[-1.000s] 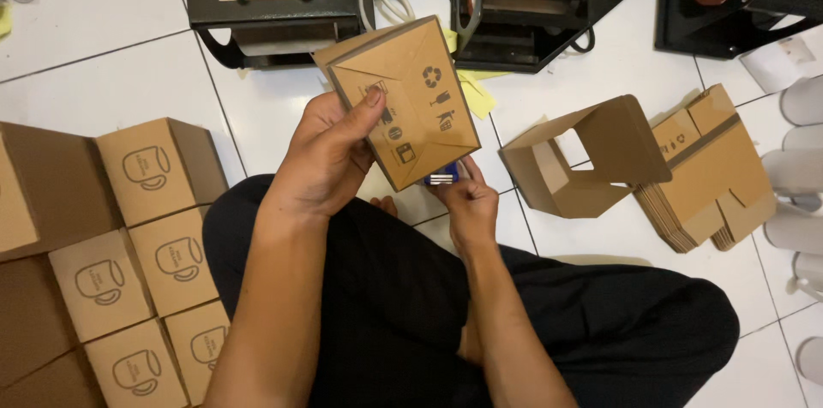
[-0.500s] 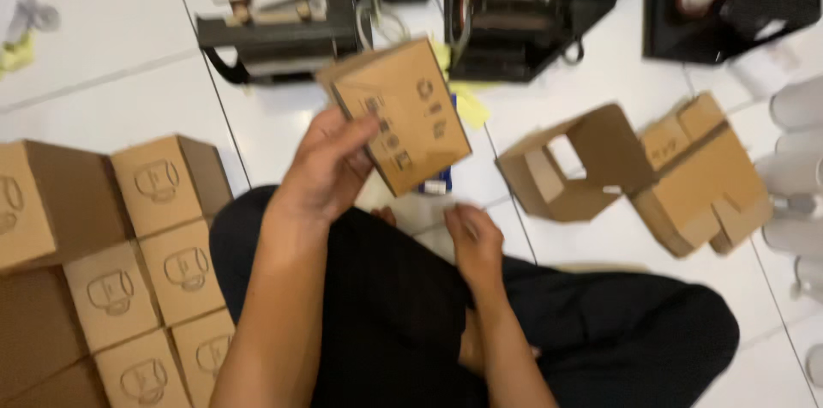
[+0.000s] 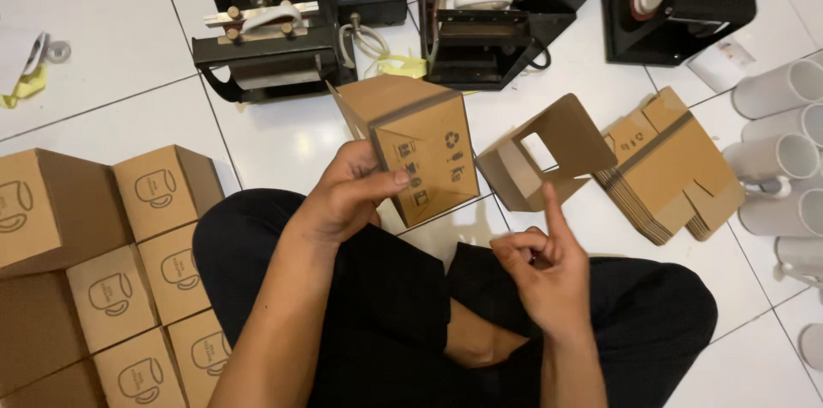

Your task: The person assembles cardboard boxes by hand while sitting on the floor, folding the bottom flaps into place one at a time and setting the completed boxes aside.

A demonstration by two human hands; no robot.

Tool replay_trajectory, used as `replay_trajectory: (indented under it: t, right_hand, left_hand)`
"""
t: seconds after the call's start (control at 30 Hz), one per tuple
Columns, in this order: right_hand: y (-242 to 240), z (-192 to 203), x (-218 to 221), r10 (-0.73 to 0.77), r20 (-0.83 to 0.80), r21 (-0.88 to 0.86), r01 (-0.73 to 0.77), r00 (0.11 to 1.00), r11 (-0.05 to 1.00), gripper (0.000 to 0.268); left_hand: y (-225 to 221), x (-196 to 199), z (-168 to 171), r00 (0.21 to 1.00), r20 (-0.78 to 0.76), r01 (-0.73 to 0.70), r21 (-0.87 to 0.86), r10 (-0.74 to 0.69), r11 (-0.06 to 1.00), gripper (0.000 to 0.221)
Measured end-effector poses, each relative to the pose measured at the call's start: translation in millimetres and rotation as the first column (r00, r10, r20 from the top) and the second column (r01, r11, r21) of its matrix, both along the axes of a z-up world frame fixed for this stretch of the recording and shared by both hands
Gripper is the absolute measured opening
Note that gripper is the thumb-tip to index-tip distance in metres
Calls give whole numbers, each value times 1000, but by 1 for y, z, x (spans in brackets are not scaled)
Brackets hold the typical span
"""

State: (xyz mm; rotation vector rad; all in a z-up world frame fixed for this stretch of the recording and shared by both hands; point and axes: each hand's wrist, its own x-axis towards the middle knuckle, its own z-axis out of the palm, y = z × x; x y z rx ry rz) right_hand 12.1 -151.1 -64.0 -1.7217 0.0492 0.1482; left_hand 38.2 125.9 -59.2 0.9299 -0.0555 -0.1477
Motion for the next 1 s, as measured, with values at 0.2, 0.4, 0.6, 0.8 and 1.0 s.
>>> replay_trajectory:
  t: [0.2, 0.4, 0.6, 0.8, 1.0]
  right_hand:
    - [25, 68, -3, 104, 90, 75, -111, 990, 991, 96]
    - [52, 86, 20, 99, -125, 140, -81, 987, 987, 97]
    - [56, 66, 33, 92, -156, 125, -73, 984, 989, 94]
    - [61, 61, 39, 103, -105, 114, -91, 989, 989, 90]
    - [70, 47, 44, 76, -170, 79, -63, 983, 995, 88]
  left_hand:
    - [-19, -11, 9, 997, 46, 61, 94, -66, 994, 43]
    - [-31, -13, 19, 984, 69, 153, 130, -163, 980, 54]
    - [-39, -7, 20, 993, 81, 73, 162, -87, 984, 41]
    - [-47, 0, 23, 995, 101, -31, 104, 20, 994, 24]
    - [-51, 0, 34, 988, 28, -155, 236, 153, 959, 16]
